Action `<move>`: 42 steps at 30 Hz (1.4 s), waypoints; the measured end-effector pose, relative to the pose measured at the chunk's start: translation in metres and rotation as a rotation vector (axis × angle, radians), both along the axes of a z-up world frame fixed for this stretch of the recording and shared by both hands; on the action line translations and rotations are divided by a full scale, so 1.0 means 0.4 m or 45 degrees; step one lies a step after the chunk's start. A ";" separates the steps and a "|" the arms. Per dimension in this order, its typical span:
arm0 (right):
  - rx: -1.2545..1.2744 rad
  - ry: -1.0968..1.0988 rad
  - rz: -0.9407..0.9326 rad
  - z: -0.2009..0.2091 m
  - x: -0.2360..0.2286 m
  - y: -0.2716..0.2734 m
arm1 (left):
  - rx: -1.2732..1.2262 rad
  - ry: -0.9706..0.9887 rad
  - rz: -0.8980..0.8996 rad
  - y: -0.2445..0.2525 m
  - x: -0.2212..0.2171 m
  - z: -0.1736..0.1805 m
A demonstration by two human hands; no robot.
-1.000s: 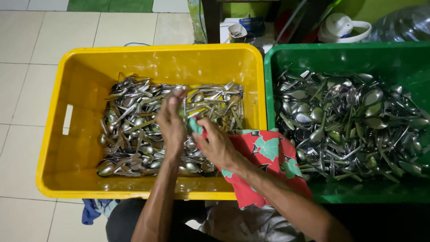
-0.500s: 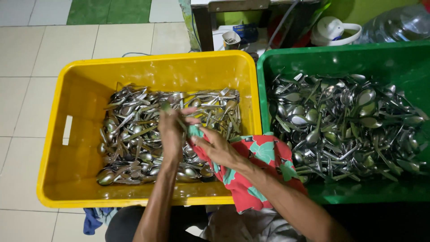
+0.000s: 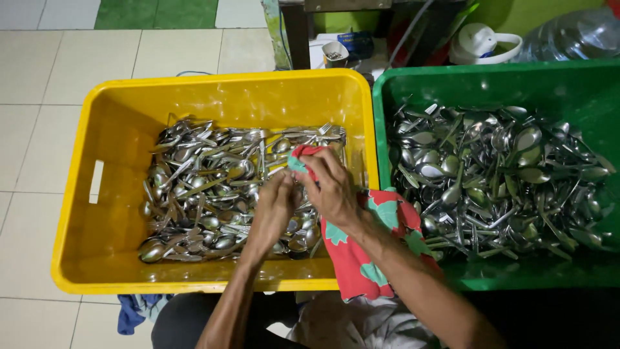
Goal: Wiping and drying metal spoons and forks using a cloth before sorting them.
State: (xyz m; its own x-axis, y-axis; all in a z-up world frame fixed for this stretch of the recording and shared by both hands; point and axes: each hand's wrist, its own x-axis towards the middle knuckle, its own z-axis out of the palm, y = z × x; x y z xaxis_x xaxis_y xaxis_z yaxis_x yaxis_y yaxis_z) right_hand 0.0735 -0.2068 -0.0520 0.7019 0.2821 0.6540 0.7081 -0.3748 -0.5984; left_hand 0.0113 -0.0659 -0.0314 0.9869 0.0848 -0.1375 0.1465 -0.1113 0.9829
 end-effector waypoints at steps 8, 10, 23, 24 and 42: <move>0.073 -0.037 -0.214 -0.008 0.043 -0.041 | 0.369 -0.020 0.137 -0.023 -0.040 0.070; -0.011 -0.120 -0.170 -0.036 0.024 -0.016 | 0.409 -0.099 0.141 -0.033 -0.037 0.080; 0.406 0.931 0.069 0.122 -0.056 0.051 | 0.331 -0.289 0.081 -0.059 -0.017 0.011; 0.407 0.941 0.070 0.091 -0.044 0.040 | 0.332 -0.280 0.082 -0.044 -0.020 -0.011; -0.476 1.454 0.606 -0.027 -0.062 0.054 | -0.052 -0.251 0.948 0.225 0.064 0.148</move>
State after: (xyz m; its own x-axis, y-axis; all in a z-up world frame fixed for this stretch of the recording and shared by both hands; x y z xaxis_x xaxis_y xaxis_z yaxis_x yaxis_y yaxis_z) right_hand 0.0488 -0.1850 -0.0627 0.5885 0.6919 -0.4182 -0.0221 -0.5033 -0.8639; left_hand 0.0370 0.0240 0.0276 0.6781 0.7348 0.0175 -0.0094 -0.0151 0.9998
